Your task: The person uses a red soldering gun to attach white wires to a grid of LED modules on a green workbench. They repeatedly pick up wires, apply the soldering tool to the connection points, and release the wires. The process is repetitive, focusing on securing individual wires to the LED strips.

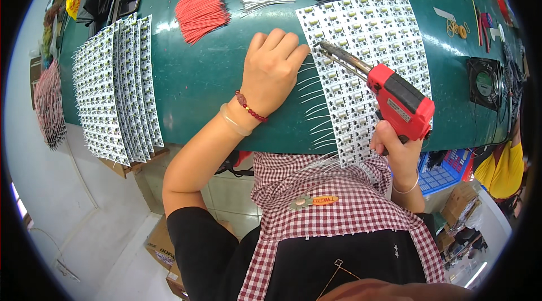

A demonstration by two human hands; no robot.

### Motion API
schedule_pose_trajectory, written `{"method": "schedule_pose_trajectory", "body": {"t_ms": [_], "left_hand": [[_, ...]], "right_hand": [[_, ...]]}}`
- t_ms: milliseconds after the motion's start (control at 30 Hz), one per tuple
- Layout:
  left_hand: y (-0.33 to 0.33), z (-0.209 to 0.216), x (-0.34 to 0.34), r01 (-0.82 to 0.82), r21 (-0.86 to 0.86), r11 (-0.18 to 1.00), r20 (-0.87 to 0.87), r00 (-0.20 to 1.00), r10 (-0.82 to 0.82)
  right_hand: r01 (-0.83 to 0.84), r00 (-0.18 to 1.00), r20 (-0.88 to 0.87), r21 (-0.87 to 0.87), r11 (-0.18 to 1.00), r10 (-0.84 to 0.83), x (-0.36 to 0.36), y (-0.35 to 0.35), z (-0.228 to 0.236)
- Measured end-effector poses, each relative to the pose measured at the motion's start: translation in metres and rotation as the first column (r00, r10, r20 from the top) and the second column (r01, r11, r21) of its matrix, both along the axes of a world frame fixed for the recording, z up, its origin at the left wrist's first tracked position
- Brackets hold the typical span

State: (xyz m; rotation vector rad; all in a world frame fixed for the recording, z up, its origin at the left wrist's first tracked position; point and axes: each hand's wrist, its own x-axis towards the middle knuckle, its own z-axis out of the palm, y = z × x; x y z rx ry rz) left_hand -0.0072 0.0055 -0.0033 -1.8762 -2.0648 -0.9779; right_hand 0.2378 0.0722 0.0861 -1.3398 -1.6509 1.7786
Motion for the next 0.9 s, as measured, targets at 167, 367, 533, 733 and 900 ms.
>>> {"method": "schedule_pose_trajectory", "body": {"t_ms": [167,367,533,733,900], "left_hand": [[-0.0004,-0.0013,-0.0004,-0.008,-0.009,1.000,-0.003,1.000,0.008],[0.0004,-0.0021,-0.0010,-0.036,0.010,0.999,0.026,0.999,0.036],[-0.0007,0.0002,-0.0007,-0.040,0.005,0.999,0.029,0.999,0.040],[-0.0005,-0.0021,-0.0012,-0.018,-0.003,1.000,0.021,1.000,0.018],[0.0000,-0.0032,-0.0007,-0.009,-0.002,1.000,0.030,1.000,0.009]], "right_hand": [[0.008,1.000,-0.013,-0.011,1.000,-0.008,0.0008,0.0019,0.0027],[-0.017,1.000,0.006,0.001,1.000,0.017,0.0012,0.0013,-0.0004],[-0.091,0.995,0.050,0.073,0.993,0.087,0.0004,0.0006,-0.0012],[-0.084,0.996,0.018,0.077,0.993,0.083,-0.0010,0.0009,-0.0007],[-0.055,0.998,0.040,0.081,0.995,0.052,-0.0045,-0.0015,-0.0003]]}}
